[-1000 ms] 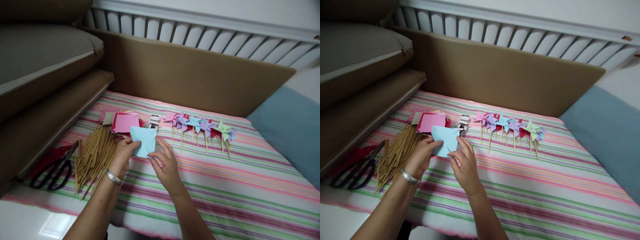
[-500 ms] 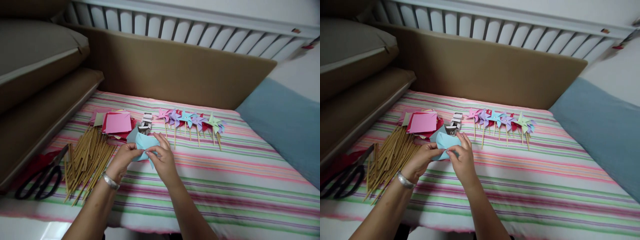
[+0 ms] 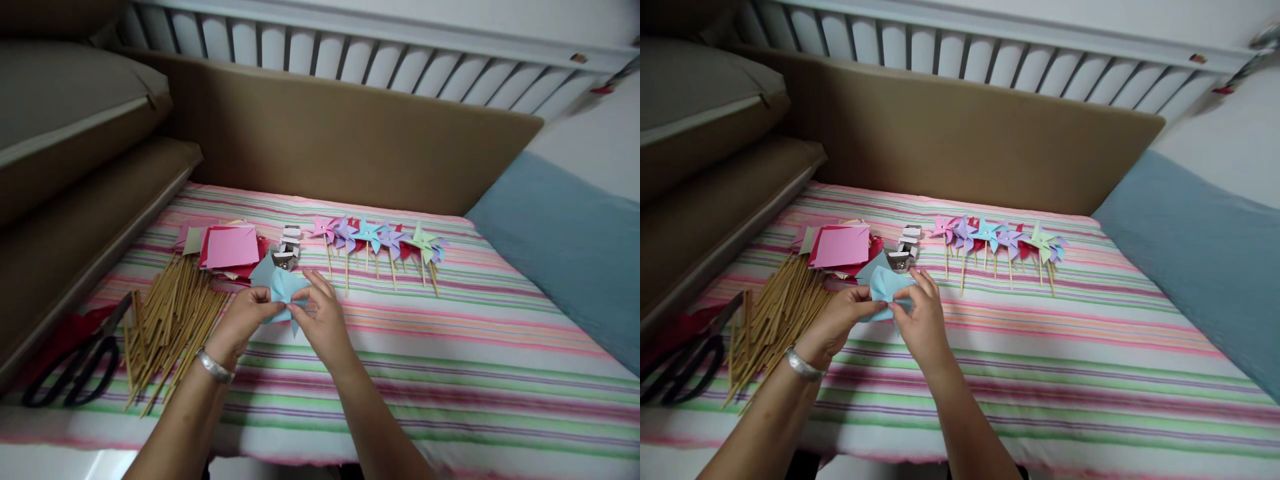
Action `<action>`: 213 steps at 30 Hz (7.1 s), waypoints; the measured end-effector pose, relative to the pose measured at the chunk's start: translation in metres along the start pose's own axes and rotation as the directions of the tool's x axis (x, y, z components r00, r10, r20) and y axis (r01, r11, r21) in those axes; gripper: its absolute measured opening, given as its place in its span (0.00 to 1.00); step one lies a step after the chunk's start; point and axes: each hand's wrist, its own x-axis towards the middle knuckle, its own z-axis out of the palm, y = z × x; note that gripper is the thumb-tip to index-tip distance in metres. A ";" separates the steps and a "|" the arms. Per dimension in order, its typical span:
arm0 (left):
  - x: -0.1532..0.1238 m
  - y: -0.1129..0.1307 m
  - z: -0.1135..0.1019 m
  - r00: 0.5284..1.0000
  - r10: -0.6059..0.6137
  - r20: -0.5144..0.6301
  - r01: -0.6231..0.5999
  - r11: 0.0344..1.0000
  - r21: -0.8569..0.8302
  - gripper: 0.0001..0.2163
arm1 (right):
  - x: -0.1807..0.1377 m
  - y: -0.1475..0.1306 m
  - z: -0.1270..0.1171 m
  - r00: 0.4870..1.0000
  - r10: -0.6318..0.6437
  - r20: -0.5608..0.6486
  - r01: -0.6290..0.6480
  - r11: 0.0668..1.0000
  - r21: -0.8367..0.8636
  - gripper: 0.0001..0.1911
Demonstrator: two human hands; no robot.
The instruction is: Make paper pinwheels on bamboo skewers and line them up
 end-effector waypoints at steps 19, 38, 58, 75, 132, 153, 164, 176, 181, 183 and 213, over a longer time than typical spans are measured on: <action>-0.003 -0.005 0.012 0.968 -0.049 0.247 -0.011 0.973 0.232 0.04 | 0.004 0.006 -0.039 0.847 0.221 0.483 -0.445 0.792 0.418 0.29; -0.006 -0.009 0.041 0.997 -0.076 -0.023 0.060 0.913 -0.403 0.12 | 0.004 -0.006 0.000 0.884 0.468 0.018 -0.323 0.583 0.745 0.17; -0.003 0.014 -0.012 0.937 -0.075 -0.340 -0.075 0.910 -0.407 0.15 | -0.009 -0.016 -0.001 0.923 -0.378 0.077 0.381 0.924 -0.025 0.19; -0.005 0.006 0.012 0.987 -0.058 -0.152 0.013 0.959 -0.283 0.12 | -0.003 -0.010 0.003 0.998 -0.047 -0.034 0.050 0.994 0.092 0.04; 0.001 -0.003 0.019 0.980 -0.074 -0.187 -0.006 0.919 -0.395 0.10 | 0.005 -0.001 -0.007 0.932 0.360 0.044 -0.331 0.793 0.512 0.21; 0.001 0.011 -0.010 0.961 -0.084 -0.264 -0.030 0.916 -0.400 0.13 | -0.008 -0.006 0.005 0.929 -0.371 0.002 0.367 0.918 -0.147 0.09; 0.003 0.005 -0.008 0.948 0.009 -0.318 -0.089 0.967 -0.238 0.12 | -0.007 -0.006 0.001 0.959 -0.282 0.021 0.282 0.950 -0.132 0.08; 0.001 -0.002 0.005 0.995 -0.043 -0.095 0.025 0.983 -0.183 0.11 | -0.003 -0.004 0.003 0.996 -0.083 -0.036 0.083 0.997 0.001 0.04; 0.000 -0.003 0.005 0.997 -0.057 -0.054 0.047 0.983 -0.179 0.11 | -0.002 -0.002 0.001 0.997 -0.073 -0.011 0.073 0.997 -0.011 0.04; 0.000 -0.004 0.004 0.998 -0.053 -0.046 0.045 0.984 -0.171 0.10 | -0.002 -0.004 0.001 0.998 -0.064 -0.001 0.064 0.998 -0.024 0.04; -0.023 0.039 -0.048 0.870 0.114 -0.480 -0.316 0.877 -0.363 0.10 | 0.003 0.023 -0.004 0.964 0.266 -0.021 -0.261 0.957 0.127 0.09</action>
